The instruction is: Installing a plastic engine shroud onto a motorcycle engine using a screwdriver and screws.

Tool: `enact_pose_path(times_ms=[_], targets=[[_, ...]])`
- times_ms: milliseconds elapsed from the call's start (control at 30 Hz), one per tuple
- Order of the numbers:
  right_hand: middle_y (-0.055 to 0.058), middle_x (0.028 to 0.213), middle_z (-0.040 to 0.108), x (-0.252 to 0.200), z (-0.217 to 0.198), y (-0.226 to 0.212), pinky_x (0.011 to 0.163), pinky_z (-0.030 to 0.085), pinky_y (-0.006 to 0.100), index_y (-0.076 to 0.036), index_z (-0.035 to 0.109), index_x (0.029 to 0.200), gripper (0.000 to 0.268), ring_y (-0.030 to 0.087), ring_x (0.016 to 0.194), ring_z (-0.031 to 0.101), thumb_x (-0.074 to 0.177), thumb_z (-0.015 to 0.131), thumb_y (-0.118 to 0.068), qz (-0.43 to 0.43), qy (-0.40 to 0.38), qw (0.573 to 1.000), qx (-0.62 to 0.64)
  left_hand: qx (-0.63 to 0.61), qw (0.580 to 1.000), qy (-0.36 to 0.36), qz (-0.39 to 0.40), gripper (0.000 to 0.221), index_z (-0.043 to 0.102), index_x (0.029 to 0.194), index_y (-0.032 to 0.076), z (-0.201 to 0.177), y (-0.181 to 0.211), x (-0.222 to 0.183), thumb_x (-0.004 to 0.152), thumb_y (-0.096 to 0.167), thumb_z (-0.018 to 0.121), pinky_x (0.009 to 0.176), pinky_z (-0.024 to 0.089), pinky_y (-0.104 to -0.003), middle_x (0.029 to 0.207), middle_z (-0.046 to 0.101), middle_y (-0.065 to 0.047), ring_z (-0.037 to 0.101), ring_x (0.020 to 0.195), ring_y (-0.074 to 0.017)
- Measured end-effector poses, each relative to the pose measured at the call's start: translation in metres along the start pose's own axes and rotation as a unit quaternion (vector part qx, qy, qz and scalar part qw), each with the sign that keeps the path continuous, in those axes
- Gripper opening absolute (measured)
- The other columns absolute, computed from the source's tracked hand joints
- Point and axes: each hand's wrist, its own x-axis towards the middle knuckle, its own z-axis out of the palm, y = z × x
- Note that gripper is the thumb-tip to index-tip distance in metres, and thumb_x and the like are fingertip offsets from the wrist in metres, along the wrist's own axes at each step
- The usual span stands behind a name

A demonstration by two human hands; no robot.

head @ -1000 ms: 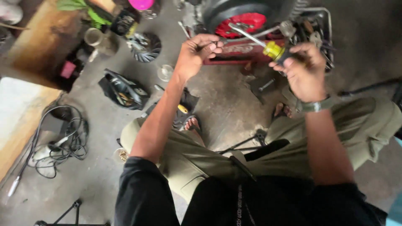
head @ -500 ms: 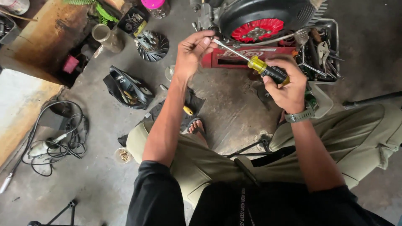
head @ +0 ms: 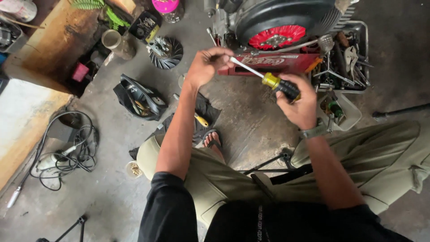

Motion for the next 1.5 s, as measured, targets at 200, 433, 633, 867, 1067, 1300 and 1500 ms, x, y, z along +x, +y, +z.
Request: enact_pose_path(times_ms=[200, 433, 633, 867, 1067, 1300, 1500], targets=[[0.025, 0.103, 0.062, -0.036, 0.03, 0.034, 0.079, 0.046, 0.043, 0.0, 0.062, 0.117, 0.039, 0.036, 0.096, 0.06, 0.078, 0.06, 0.003, 0.109, 0.008, 0.994, -0.018, -0.002, 0.995, 0.071, -0.067, 0.017, 0.067, 0.101, 0.002, 0.002, -0.036, 0.012, 0.086, 0.009, 0.063, 0.074, 0.057, -0.027, 0.085, 0.067, -0.016, 0.067, 0.077, -0.0175], [0.021, 0.104, 0.063, -0.052, 0.07, 0.034, 0.081, 0.049, 0.041, -0.005, 0.06, 0.118, 0.036, 0.036, 0.096, 0.061, 0.082, 0.062, -0.008, 0.157, 0.036, 0.985, -0.06, -0.075, 0.975, 0.183, -0.101, 0.026, 0.065, 0.098, -0.001, 0.019, -0.058, 0.035, 0.077, 0.011, 0.074, 0.068, 0.06, -0.028, 0.077, 0.065, -0.018, 0.069, 0.069, -0.0211], [0.011, 0.1, 0.062, -0.029, 0.086, -0.001, 0.07, 0.048, 0.03, -0.004, 0.051, 0.12, 0.031, 0.02, 0.078, 0.058, 0.09, 0.056, -0.013, 0.155, 0.09, 0.983, -0.041, -0.147, 0.969, 0.191, -0.044, 0.018, 0.068, 0.09, 0.003, 0.026, -0.037, 0.045, 0.08, 0.018, 0.069, 0.064, 0.055, -0.022, 0.074, 0.067, -0.007, 0.061, 0.066, -0.0113], [0.011, 0.096, 0.062, -0.015, 0.104, -0.007, 0.065, 0.05, 0.029, -0.006, 0.05, 0.12, 0.031, 0.018, 0.072, 0.058, 0.09, 0.055, -0.013, 0.183, 0.129, 0.974, -0.014, -0.135, 0.957, 0.235, -0.103, 0.016, 0.063, 0.096, 0.009, 0.036, -0.032, 0.059, 0.086, 0.022, 0.06, 0.067, 0.052, -0.026, 0.075, 0.058, 0.0, 0.053, 0.069, -0.0105], [0.013, 0.099, 0.061, -0.01, 0.108, -0.009, 0.073, 0.049, 0.031, -0.005, 0.049, 0.121, 0.033, 0.021, 0.08, 0.059, 0.09, 0.055, -0.014, 0.205, 0.134, 0.97, -0.003, -0.171, 0.966, 0.186, -0.049, 0.021, 0.058, 0.099, 0.008, 0.042, -0.04, 0.068, 0.088, 0.026, 0.055, 0.081, 0.049, -0.033, 0.094, 0.064, -0.01, 0.062, 0.089, -0.0217], [0.009, 0.084, 0.062, 0.0, 0.107, -0.014, 0.056, 0.049, 0.029, -0.008, 0.049, 0.121, 0.033, 0.014, 0.055, 0.055, 0.09, 0.055, -0.017, 0.231, 0.124, 0.965, -0.011, -0.182, 0.955, 0.216, -0.089, 0.033, 0.057, 0.106, 0.004, 0.043, -0.035, 0.076, 0.086, 0.029, 0.056, 0.072, 0.047, -0.028, 0.086, 0.063, -0.007, 0.059, 0.082, -0.018], [0.011, 0.087, 0.062, 0.008, 0.111, -0.022, 0.044, 0.052, 0.024, -0.008, 0.047, 0.121, 0.032, 0.013, 0.048, 0.057, 0.092, 0.053, -0.019, 0.253, 0.13, 0.957, 0.05, -0.218, 0.944, 0.22, -0.111, 0.028, 0.058, 0.097, 0.007, 0.041, -0.02, 0.078, 0.082, 0.031, 0.061, 0.071, 0.051, -0.03, 0.079, 0.062, -0.008, 0.06, 0.071, -0.0172]])
